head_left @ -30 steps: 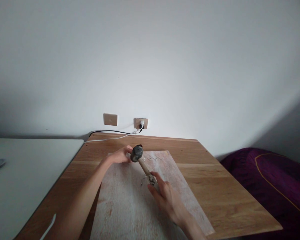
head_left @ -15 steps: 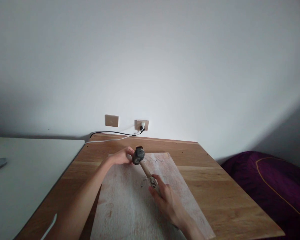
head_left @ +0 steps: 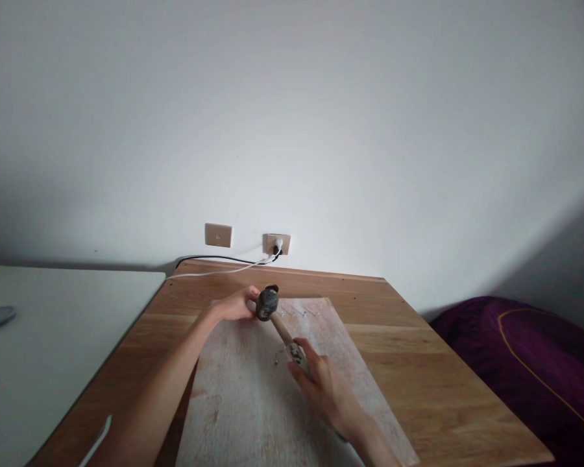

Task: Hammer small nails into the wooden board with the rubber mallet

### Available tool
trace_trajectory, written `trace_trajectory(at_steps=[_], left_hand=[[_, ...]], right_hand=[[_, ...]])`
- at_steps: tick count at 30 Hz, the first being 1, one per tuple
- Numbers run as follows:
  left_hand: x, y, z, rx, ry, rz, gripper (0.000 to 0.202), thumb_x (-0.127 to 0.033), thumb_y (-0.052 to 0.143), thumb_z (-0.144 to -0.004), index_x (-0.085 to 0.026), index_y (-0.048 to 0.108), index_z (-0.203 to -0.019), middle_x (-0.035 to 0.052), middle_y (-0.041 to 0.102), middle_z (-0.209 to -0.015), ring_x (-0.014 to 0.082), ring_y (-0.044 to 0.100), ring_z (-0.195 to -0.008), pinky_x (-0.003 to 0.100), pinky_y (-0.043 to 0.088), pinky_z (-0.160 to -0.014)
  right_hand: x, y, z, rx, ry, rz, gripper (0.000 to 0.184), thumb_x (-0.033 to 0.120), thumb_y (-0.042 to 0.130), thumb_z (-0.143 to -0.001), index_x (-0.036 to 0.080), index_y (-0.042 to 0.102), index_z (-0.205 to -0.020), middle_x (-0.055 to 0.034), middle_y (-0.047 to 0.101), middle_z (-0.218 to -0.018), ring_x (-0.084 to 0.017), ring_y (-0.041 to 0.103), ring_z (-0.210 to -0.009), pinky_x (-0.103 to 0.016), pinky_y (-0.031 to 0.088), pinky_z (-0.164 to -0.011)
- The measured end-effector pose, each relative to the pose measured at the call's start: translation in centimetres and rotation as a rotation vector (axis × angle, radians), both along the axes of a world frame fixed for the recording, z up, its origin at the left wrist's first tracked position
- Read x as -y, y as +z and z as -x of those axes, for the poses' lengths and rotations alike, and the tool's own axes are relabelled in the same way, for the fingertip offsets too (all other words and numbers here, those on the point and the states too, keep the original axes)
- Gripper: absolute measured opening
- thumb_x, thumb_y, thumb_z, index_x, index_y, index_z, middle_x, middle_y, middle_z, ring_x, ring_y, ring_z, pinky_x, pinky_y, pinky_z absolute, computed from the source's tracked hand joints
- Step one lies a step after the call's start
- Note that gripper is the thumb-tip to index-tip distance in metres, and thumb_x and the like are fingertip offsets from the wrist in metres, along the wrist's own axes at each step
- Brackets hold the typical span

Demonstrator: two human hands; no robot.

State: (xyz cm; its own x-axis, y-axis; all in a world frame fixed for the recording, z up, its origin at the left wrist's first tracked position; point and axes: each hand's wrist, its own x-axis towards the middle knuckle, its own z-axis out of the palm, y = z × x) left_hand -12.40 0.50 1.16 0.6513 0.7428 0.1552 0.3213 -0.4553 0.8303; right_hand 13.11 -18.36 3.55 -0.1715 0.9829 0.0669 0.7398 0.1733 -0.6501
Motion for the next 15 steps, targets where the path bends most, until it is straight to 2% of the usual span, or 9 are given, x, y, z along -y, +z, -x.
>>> trace_trajectory(at_steps=[4, 11, 15], left_hand=[[-0.2, -0.3, 0.1, 0.004, 0.035, -0.028, 0.021, -0.016, 0.075, -0.061, -0.018, 0.077, -0.081, 0.0055, 0.071, -0.102, 0.0272, 0.062, -0.101, 0.034, 0.046, -0.092], [-0.3, -0.9, 0.3, 0.032, 0.094, -0.005, 0.034, -0.023, 0.081, -0.06, -0.019, 0.078, -0.094, 0.0069, 0.07, -0.11, 0.0276, 0.061, -0.104, 0.036, 0.046, -0.096], [-0.5, -0.9, 0.2, 0.037, 0.016, -0.002, 0.018, -0.021, 0.078, -0.062, -0.017, 0.077, -0.08, 0.0052, 0.072, -0.098, 0.0265, 0.062, -0.098, 0.035, 0.048, -0.092]], right_hand=[[0.0, -1.3, -0.8, -0.001, 0.001, -0.004, 0.052, 0.05, 0.044, -0.101, 0.02, 0.051, -0.144, -0.0067, 0.071, -0.092, -0.023, 0.068, -0.087, -0.033, 0.052, -0.082], [0.1, -0.8, -0.9, 0.001, 0.016, 0.031, 0.051, 0.048, 0.045, -0.101, 0.02, 0.052, -0.143, -0.0067, 0.07, -0.091, -0.024, 0.068, -0.087, -0.034, 0.052, -0.082], [0.1, 0.0, -0.3, -0.018, -0.009, 0.051, 0.05, 0.048, 0.045, -0.1, 0.02, 0.054, -0.14, -0.0026, 0.066, -0.079, -0.022, 0.066, -0.076, -0.031, 0.05, -0.072]])
